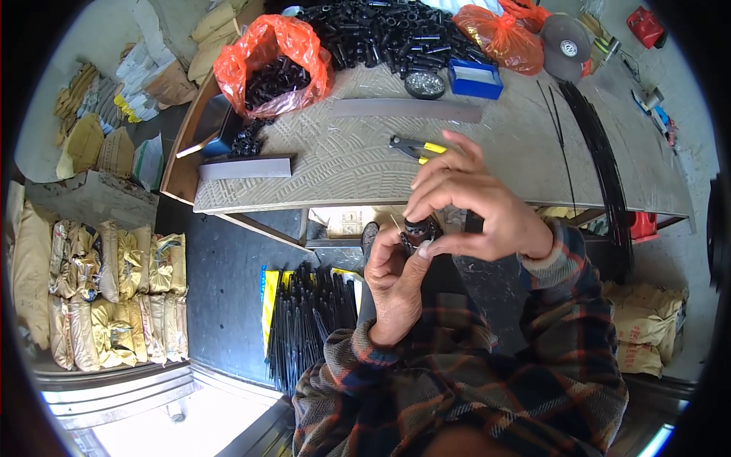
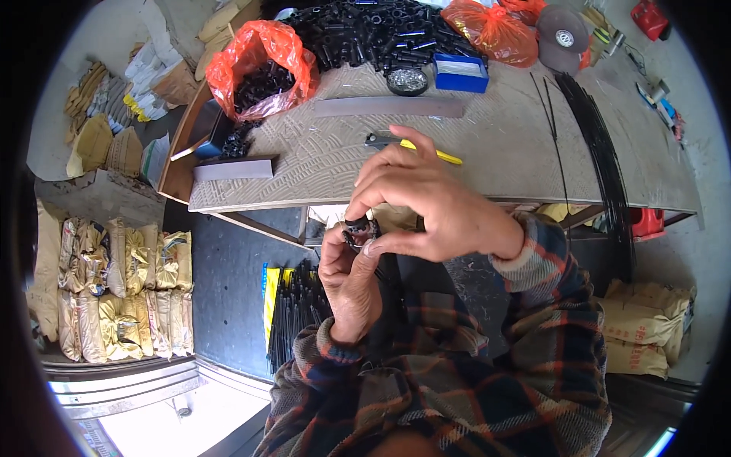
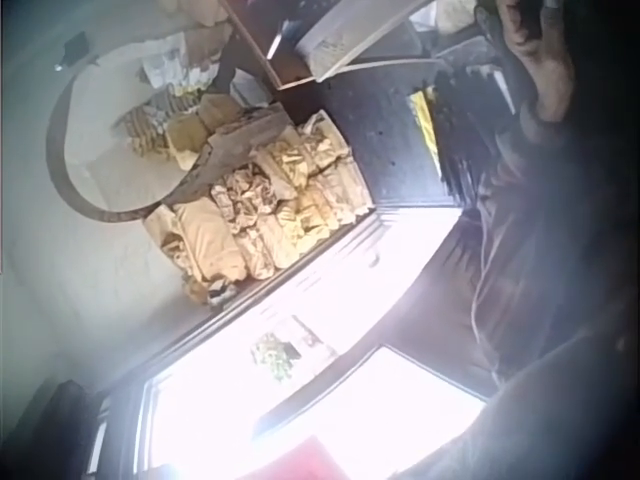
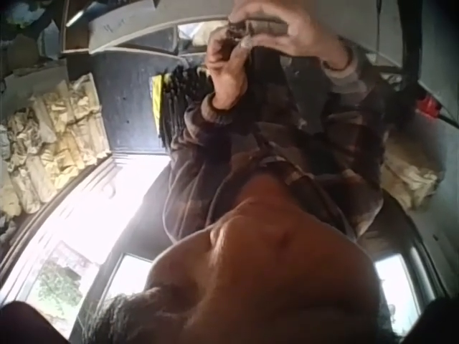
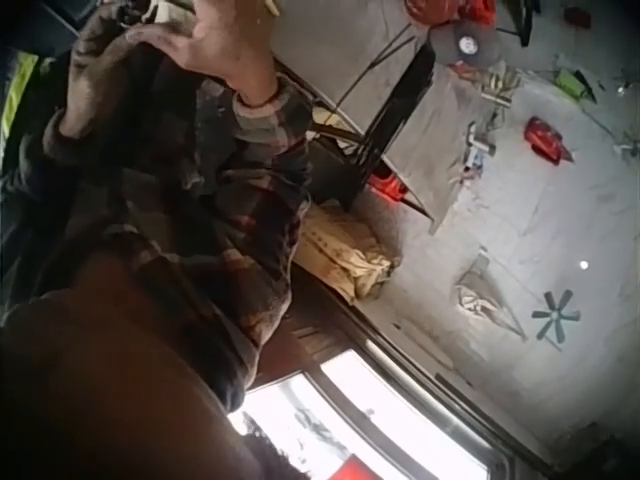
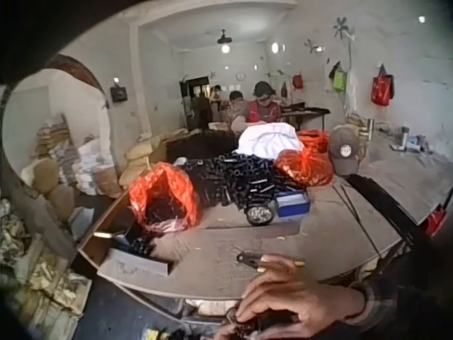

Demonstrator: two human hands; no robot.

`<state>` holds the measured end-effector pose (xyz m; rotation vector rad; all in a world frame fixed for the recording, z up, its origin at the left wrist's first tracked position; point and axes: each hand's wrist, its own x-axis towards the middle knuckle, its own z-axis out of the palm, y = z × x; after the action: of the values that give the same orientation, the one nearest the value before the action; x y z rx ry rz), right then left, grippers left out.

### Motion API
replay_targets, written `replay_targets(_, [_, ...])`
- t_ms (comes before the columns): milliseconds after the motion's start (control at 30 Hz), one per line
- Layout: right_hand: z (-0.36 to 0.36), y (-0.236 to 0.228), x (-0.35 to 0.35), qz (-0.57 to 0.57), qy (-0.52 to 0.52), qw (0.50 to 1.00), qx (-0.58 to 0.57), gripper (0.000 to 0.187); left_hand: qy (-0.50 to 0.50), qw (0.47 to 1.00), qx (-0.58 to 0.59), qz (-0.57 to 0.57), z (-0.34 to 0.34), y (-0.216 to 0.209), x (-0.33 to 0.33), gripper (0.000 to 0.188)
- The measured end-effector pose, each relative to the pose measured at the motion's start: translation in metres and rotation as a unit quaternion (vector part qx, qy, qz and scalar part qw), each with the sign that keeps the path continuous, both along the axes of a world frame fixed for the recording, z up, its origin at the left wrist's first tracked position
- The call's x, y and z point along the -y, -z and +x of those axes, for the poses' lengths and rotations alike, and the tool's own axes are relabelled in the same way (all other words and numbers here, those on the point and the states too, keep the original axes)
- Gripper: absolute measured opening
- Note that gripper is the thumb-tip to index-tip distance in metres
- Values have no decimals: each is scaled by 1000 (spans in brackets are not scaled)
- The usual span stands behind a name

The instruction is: Cutting bundles of black zip ties using pliers at a workbench.

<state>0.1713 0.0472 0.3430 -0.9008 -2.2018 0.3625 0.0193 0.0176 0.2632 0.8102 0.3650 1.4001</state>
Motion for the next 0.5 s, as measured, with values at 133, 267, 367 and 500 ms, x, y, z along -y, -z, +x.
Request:
replay_targets(133, [-14,14,11,45,56,997,-27,19,12,1000,-12,-8,-9,3,-3,22])
replay_targets(267, [-21,24,18,81,80,990,-78,19,56,998,16,11,-18,10,-5,28])
replay_targets(367, [-21,32,17,85,72,987,-116,18,55,998,8,-13,-17,7,-7,33])
replay_targets(500, [-21,42,10,113,65,984,-125,18,21,1000,16,0,-14,8,-10,34])
